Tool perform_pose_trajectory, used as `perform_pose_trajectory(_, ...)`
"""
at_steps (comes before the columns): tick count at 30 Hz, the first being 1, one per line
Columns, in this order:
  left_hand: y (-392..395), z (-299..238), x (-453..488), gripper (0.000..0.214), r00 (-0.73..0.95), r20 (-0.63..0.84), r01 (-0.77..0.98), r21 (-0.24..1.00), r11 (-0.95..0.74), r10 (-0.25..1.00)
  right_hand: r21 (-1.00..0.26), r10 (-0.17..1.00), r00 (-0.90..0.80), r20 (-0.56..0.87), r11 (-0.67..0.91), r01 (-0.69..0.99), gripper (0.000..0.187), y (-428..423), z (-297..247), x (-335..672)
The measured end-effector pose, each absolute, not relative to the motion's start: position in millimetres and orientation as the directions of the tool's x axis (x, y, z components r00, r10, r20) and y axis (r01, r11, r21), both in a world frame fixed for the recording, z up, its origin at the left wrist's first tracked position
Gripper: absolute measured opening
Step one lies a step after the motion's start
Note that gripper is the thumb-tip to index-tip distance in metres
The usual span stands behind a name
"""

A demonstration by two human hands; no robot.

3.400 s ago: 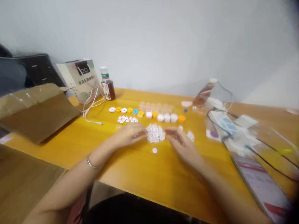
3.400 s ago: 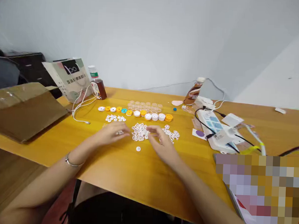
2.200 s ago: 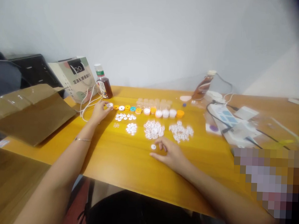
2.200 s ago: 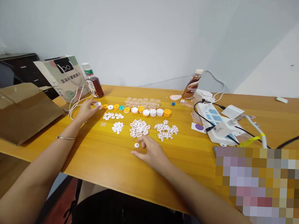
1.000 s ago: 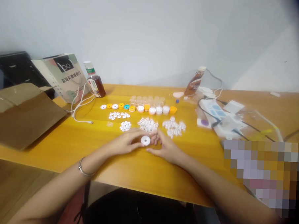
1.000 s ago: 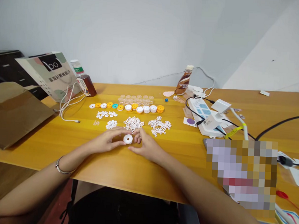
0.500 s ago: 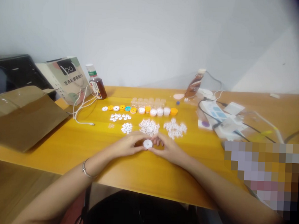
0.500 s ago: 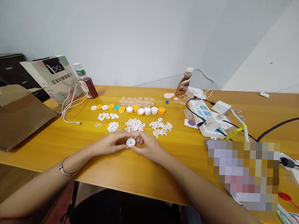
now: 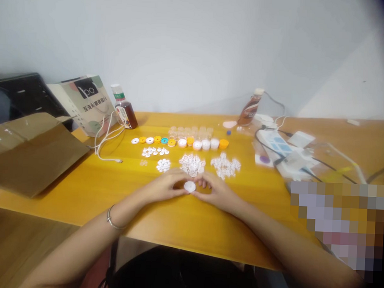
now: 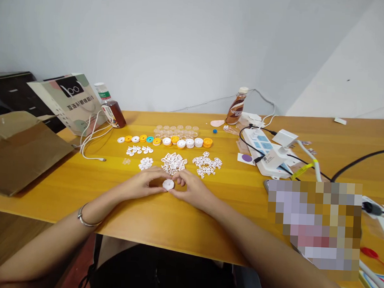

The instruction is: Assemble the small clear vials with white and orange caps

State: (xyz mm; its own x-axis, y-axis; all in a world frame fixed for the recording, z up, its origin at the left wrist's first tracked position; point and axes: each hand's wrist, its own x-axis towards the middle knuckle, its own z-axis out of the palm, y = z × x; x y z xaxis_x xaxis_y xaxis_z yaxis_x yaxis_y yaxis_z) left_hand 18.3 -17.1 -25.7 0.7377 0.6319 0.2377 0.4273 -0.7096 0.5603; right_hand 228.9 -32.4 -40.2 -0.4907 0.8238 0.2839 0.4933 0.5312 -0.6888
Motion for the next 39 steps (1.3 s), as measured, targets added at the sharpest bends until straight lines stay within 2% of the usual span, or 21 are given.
perform_pose_trajectory(13,-16.1,-24.4,23.7,0.032,0.743,0.231,0.403,0.595,-0.696,0.628,-0.709,0.847,-0.465,0.259,0.493,0.504,0.012,-30.6,-42.3,227.1)
perform_pose_trajectory(17,-8.4,-9.3,2.8,0.031,0.722,0.276,0.395,0.589,-0.705,0.634,-0.752,0.875,-0.444,0.192,0.422,0.507,0.027,-32.7,-38.9,228.6)
perform_pose_trajectory(18,-4.3,-4.2,-8.2,0.026,0.652,0.315,0.434,0.591,-0.680,0.690,-0.765,0.880,-0.441,0.174,0.403,0.503,0.031,-33.2,-38.1,229.1)
perform_pose_trajectory(20,5.9,5.0,-35.5,0.021,0.406,0.467,0.516,0.592,-0.619,0.785,-0.776,0.884,-0.441,0.156,0.386,0.500,0.034,-33.9,-36.9,229.8)
perform_pose_trajectory(22,17.0,10.5,-65.0,0.023,0.194,0.517,0.618,0.595,-0.513,0.834,-0.768,0.881,-0.447,0.156,0.393,0.506,0.030,-34.1,-36.6,230.1)
perform_pose_trajectory(23,22.2,11.1,-78.7,0.024,0.128,0.509,0.676,0.583,-0.450,0.851,-0.763,0.879,-0.450,0.160,0.400,0.508,0.028,-34.0,-36.8,230.1)
perform_pose_trajectory(25,30.9,8.6,-100.9,0.024,0.106,0.423,0.799,0.503,-0.330,0.900,-0.760,0.873,-0.456,0.171,0.411,0.503,0.026,-33.6,-37.7,230.3)
perform_pose_trajectory(28,38.0,0.5,-119.1,0.021,0.161,0.213,0.878,0.416,-0.238,0.964,-0.762,0.862,-0.472,0.186,0.430,0.485,0.023,-32.9,-39.1,231.1)
perform_pose_trajectory(30,39.1,-3.2,-122.5,0.021,0.170,0.147,0.883,0.417,-0.217,0.974,-0.760,0.855,-0.483,0.191,0.440,0.478,0.021,-32.7,-39.4,231.6)
perform_pose_trajectory(33,37.8,-3.9,-119.4,0.021,0.170,0.135,0.876,0.433,-0.213,0.976,-0.756,0.848,-0.492,0.198,0.452,0.474,0.019,-32.8,-38.9,232.1)
perform_pose_trajectory(39,36.7,-5.3,-103.4,0.023,0.311,0.067,0.799,0.522,-0.298,0.948,-0.758,0.844,-0.498,0.199,0.455,0.467,0.015,-32.9,-38.6,232.1)
